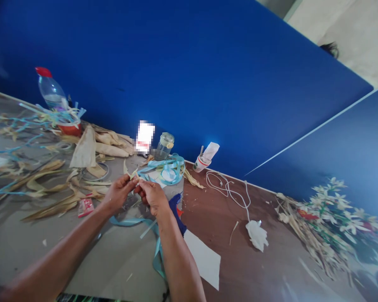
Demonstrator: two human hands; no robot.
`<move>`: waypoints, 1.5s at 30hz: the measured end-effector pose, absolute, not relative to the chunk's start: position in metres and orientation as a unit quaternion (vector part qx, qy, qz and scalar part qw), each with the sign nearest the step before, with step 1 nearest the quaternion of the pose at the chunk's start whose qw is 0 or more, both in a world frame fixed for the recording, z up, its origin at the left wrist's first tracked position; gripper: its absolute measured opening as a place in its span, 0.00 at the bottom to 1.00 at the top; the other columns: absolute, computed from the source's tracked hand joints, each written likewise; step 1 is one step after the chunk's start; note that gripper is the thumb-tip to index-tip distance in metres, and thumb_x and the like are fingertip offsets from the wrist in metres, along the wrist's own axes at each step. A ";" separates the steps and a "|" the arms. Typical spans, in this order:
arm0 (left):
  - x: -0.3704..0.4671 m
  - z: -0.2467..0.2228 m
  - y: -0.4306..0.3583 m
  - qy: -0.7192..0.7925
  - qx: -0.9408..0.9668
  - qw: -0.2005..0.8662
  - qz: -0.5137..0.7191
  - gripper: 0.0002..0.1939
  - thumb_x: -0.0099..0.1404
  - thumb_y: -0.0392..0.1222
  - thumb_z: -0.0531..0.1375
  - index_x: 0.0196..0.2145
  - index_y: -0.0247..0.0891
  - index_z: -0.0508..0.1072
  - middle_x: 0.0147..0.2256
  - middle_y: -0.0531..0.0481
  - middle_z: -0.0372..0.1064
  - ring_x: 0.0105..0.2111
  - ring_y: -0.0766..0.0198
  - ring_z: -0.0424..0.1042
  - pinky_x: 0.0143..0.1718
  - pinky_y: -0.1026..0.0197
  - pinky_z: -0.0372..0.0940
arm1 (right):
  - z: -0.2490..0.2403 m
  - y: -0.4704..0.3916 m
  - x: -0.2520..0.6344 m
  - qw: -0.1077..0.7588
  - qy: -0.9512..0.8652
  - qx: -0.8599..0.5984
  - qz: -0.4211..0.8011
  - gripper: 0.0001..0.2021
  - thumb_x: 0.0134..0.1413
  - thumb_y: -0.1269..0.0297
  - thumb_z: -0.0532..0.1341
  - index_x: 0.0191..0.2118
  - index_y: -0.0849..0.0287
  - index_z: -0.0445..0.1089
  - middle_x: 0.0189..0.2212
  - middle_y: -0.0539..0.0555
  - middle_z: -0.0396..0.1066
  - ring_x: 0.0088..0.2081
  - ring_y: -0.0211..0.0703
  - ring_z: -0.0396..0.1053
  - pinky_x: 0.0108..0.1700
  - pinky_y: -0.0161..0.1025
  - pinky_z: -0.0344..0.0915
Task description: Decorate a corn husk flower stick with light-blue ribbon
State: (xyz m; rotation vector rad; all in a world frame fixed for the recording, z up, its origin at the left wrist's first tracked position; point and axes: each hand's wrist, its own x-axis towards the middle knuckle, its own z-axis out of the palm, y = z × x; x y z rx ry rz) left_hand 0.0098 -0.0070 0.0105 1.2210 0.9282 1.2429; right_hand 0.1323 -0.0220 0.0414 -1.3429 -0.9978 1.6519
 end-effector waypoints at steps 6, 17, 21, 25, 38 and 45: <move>0.009 0.013 -0.008 0.396 0.536 0.533 0.522 0.17 0.57 0.52 0.59 0.21 0.37 0.63 0.18 0.56 0.63 0.21 0.68 0.63 0.24 0.65 0.57 | 0.043 -0.021 0.135 0.374 -0.301 -0.480 0.734 0.17 0.49 0.54 0.60 0.20 0.64 0.66 0.11 0.43 0.55 0.11 0.24 0.42 0.15 0.28 0.37; 0.006 0.016 -0.008 0.403 0.574 0.510 0.498 0.15 0.61 0.48 0.56 0.21 0.37 0.64 0.19 0.56 0.63 0.22 0.68 0.62 0.26 0.64 0.57 | 0.031 -0.017 0.144 0.325 -0.260 -0.367 0.832 0.17 0.56 0.57 0.53 0.22 0.63 0.66 0.12 0.43 0.55 0.12 0.26 0.37 0.15 0.28 0.39; 0.006 0.018 -0.009 0.402 0.575 0.510 0.497 0.14 0.60 0.48 0.56 0.22 0.37 0.65 0.19 0.55 0.63 0.22 0.67 0.62 0.26 0.64 0.56 | 0.030 -0.016 0.146 0.317 -0.261 -0.351 0.841 0.17 0.56 0.57 0.53 0.22 0.62 0.65 0.13 0.42 0.55 0.12 0.26 0.37 0.15 0.28 0.39; 0.006 0.019 -0.009 0.418 0.571 0.506 0.493 0.15 0.59 0.49 0.56 0.21 0.37 0.65 0.19 0.55 0.63 0.22 0.67 0.61 0.26 0.64 0.56 | 0.027 -0.015 0.147 0.321 -0.260 -0.329 0.849 0.17 0.57 0.58 0.52 0.23 0.62 0.65 0.13 0.43 0.54 0.13 0.27 0.37 0.15 0.28 0.39; 0.002 0.013 -0.004 0.433 0.580 0.487 0.489 0.15 0.59 0.51 0.56 0.21 0.38 0.63 0.19 0.57 0.58 0.21 0.68 0.57 0.23 0.65 0.52 | 0.032 -0.016 0.148 0.323 -0.283 -0.307 0.850 0.15 0.53 0.55 0.57 0.23 0.62 0.64 0.13 0.41 0.52 0.12 0.25 0.35 0.14 0.28 0.36; 0.003 0.014 -0.004 0.451 0.562 0.475 0.505 0.17 0.56 0.51 0.58 0.19 0.39 0.58 0.18 0.59 0.49 0.20 0.70 0.51 0.22 0.65 0.48 | 0.034 -0.016 0.147 0.320 -0.279 -0.333 0.842 0.17 0.54 0.54 0.56 0.22 0.61 0.62 0.13 0.41 0.50 0.13 0.26 0.34 0.15 0.29 0.35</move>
